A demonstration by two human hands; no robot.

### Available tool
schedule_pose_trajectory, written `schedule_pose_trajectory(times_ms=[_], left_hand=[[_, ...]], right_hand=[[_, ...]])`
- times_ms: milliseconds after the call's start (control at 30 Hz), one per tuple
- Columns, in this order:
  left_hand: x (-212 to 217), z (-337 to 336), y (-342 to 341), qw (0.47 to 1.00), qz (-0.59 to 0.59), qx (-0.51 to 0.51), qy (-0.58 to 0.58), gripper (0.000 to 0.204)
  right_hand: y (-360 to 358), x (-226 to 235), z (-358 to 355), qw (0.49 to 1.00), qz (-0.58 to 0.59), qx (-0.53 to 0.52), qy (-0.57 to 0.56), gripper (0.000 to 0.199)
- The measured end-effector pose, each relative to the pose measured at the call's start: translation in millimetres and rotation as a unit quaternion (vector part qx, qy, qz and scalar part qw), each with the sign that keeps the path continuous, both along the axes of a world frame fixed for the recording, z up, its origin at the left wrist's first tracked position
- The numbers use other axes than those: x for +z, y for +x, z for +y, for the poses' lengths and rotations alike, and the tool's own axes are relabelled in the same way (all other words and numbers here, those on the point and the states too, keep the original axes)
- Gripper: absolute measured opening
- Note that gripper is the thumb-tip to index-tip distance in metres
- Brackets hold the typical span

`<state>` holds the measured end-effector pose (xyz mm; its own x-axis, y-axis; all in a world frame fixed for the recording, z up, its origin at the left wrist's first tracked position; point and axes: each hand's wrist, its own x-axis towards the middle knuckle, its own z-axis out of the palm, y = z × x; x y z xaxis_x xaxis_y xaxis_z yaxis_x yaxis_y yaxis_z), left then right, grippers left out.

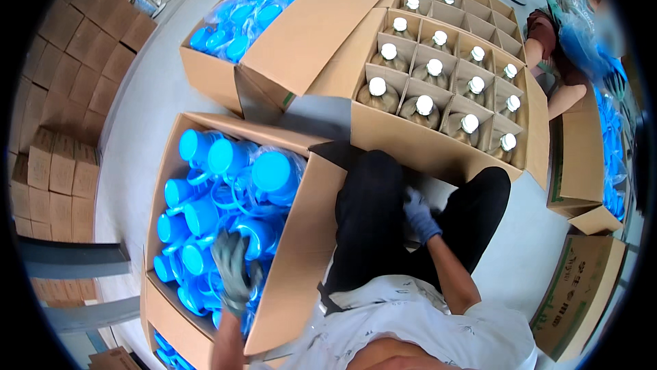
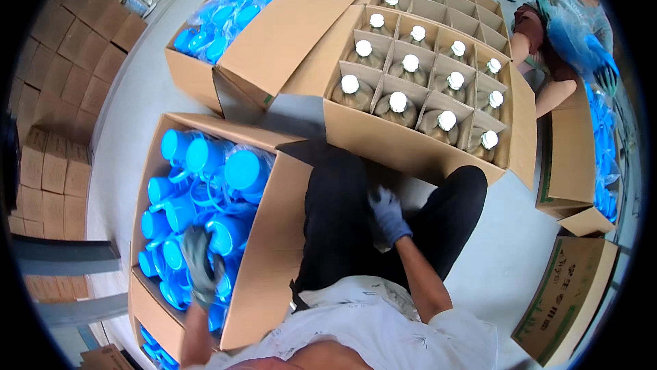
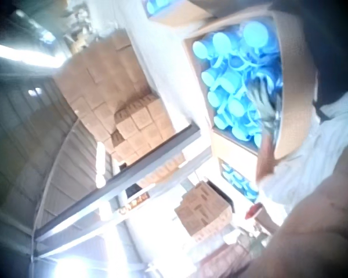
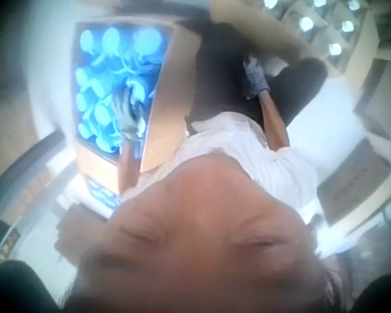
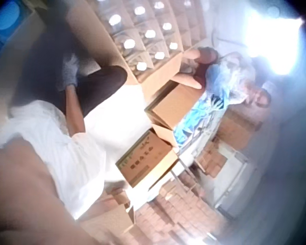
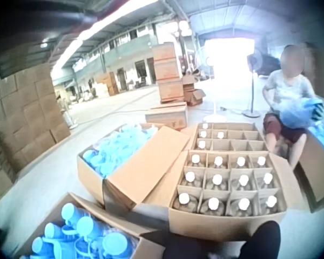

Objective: The person assembles blue water bottles by inserting stainless steel inner containers into blue plastic shells and screwing on the lids. They then wrap each assembled bottle in a clear plastic bag and place it into a cardboard box. The process is repeated continuously with materials organized in boxes around the workspace.

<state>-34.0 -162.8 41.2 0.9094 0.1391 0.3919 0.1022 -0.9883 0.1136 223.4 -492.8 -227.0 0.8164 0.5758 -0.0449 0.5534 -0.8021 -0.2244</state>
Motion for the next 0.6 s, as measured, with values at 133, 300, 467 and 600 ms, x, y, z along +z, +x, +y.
schedule_pose_trajectory(times_ms=[133, 300, 467, 600], left_hand=[[7, 87, 176, 0.995, -0.066, -0.061, -0.032, 0.053], [-77, 242, 366, 0.984, 0.051, 0.138, 0.099, 0.073], [-96, 308, 460, 0.947, 0.222, 0.223, -0.058, 0.093], [-104, 344, 473, 0.93, 0.273, 0.21, -0.129, 0.091]], right_hand=[[116, 140, 70, 0.928, -0.036, -0.053, 0.367, 0.031], [220, 150, 203, 0.962, -0.083, 0.174, 0.194, 0.048], [323, 106, 285, 0.965, -0.068, 0.251, -0.033, 0.072], [347, 88, 297, 0.955, -0.005, 0.261, -0.138, 0.071]])
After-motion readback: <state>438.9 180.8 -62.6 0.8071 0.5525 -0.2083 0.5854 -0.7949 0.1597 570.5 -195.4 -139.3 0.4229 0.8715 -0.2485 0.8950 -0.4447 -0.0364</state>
